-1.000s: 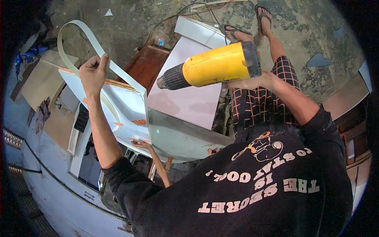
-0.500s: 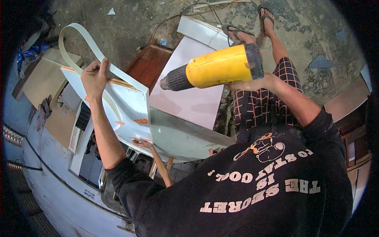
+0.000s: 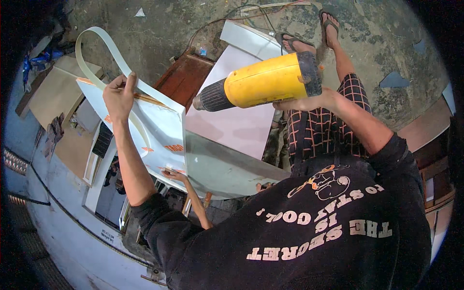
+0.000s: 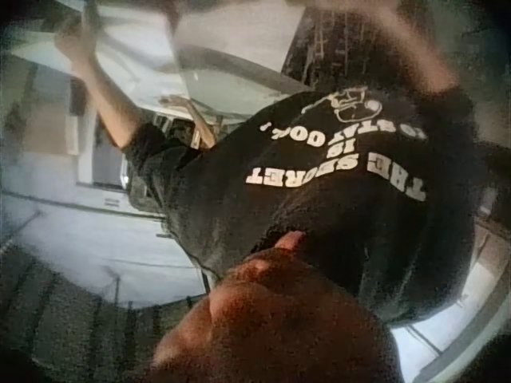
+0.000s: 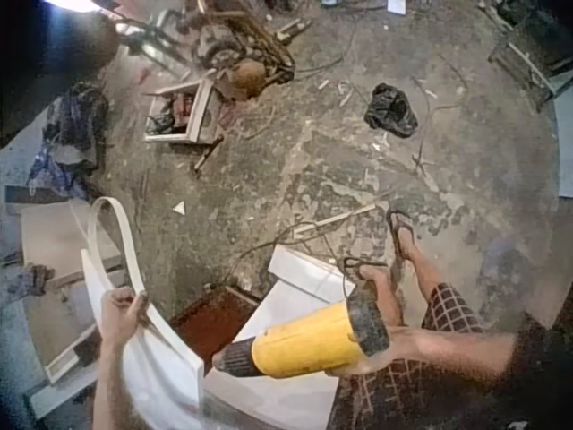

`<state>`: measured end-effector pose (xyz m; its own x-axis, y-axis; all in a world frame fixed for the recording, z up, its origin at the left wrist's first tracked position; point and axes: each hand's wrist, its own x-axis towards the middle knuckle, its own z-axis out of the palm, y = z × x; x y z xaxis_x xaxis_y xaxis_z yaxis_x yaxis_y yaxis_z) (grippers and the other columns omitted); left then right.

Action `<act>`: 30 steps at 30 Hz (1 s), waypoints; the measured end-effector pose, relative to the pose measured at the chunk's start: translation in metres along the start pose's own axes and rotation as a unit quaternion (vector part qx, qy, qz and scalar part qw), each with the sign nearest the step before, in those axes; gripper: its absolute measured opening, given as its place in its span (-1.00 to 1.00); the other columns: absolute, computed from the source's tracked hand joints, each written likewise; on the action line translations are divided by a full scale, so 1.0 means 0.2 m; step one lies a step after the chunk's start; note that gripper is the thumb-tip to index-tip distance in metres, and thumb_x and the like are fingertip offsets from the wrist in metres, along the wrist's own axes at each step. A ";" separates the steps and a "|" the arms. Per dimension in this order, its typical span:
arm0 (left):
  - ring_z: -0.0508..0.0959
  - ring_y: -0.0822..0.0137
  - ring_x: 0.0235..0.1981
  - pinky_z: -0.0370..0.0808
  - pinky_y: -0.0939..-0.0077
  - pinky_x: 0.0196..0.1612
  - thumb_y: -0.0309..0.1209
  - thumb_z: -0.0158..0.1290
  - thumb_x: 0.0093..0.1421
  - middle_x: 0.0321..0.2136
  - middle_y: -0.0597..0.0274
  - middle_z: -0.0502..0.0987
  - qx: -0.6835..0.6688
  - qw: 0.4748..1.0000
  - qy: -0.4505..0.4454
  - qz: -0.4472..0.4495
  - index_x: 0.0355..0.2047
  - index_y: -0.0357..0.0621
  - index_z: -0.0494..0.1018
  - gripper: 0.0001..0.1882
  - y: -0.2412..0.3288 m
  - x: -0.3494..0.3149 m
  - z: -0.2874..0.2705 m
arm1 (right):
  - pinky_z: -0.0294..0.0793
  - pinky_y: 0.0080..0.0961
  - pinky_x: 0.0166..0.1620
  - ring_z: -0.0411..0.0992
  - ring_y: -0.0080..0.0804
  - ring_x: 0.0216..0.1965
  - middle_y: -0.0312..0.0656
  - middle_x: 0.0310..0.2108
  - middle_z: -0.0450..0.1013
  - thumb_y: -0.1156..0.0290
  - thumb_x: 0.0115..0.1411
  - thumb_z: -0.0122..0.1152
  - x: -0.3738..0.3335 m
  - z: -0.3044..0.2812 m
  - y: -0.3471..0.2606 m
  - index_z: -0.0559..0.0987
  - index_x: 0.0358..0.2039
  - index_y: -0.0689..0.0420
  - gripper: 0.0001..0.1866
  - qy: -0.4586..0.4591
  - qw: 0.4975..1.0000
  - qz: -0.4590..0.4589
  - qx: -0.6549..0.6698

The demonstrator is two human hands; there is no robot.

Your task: The person applies edging tape to a large curved white panel, using a heat gun to soften the tape and a block to press it firmly into place around the edge.

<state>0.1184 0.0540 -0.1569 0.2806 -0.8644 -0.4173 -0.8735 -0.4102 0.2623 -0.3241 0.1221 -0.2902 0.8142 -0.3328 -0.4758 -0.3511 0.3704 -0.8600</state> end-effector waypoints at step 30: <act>0.34 0.47 -0.49 0.32 0.58 -0.31 -0.37 0.19 0.15 -0.64 0.32 0.40 0.072 0.992 0.028 0.102 -0.68 -0.32 0.38 -0.64 0.00 -0.06 -0.02 | 0.38 -0.58 -0.50 0.40 -0.56 -0.58 -0.27 -0.58 0.49 0.35 0.04 0.28 0.42 -0.43 -0.56 0.61 -0.38 0.24 -0.79 -0.100 0.993 0.053 0.038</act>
<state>0.1172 0.0627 -0.1482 0.1105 -0.9413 -0.3190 -0.9612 -0.1829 0.2067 -0.2560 -0.0223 -0.2490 0.8525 -0.1122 -0.5105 -0.4106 0.4606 -0.7869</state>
